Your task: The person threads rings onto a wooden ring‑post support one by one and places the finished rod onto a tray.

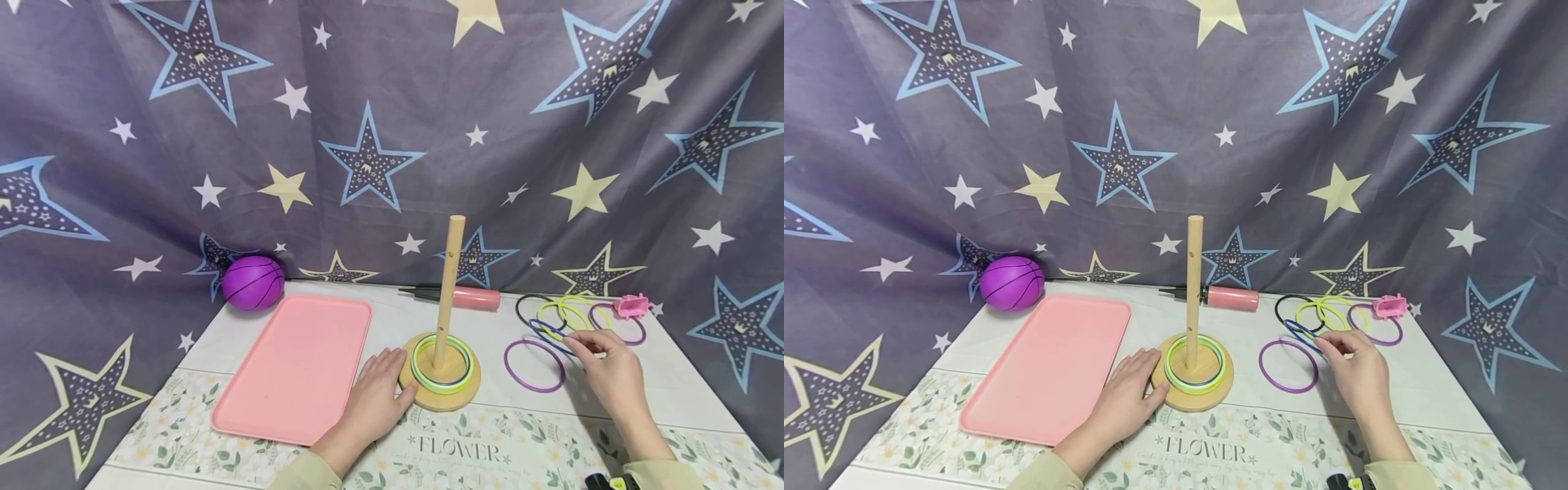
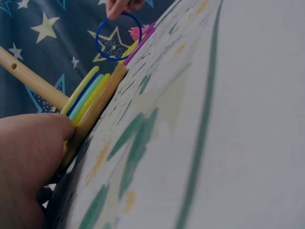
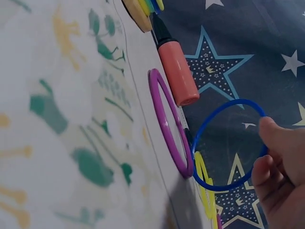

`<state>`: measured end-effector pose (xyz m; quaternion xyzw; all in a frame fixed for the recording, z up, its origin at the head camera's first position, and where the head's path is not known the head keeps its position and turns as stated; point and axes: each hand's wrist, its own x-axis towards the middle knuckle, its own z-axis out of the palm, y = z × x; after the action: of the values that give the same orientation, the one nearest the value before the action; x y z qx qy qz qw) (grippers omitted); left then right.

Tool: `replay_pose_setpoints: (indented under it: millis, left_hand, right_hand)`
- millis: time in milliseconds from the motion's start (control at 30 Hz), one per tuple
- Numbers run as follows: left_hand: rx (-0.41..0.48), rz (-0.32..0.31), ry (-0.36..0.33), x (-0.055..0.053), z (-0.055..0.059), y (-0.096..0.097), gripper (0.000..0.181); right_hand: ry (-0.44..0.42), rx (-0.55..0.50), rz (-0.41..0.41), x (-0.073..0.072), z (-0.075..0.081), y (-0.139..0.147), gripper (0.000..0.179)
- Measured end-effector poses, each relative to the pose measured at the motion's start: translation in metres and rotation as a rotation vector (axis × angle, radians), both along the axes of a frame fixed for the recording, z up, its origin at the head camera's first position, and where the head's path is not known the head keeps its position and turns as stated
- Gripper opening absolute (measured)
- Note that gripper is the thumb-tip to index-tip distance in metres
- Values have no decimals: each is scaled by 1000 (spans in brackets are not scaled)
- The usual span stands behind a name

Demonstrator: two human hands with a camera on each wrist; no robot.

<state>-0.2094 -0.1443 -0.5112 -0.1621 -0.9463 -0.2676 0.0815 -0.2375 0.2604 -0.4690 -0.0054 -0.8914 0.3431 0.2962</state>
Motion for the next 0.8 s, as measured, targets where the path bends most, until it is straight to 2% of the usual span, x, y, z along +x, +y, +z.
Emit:
replay_pose_setpoints:
  millis: [200,367,600,800]
  left_hand:
    - [5,2,-7,0,0,0,66]
    - [6,2,-10,1,1,0,66]
    - [5,0,-5,1,3,0,66]
    - [6,-4,-4,1,2,0,66]
  right_hand:
    - [-1,-88,-71,3,12,-4,13]
    - [-22,-159,-80,6,23,-8,18]
    - [-27,-288,-53,5,45,-14,24]
    - [-8,-464,6,1,68,-20,21]
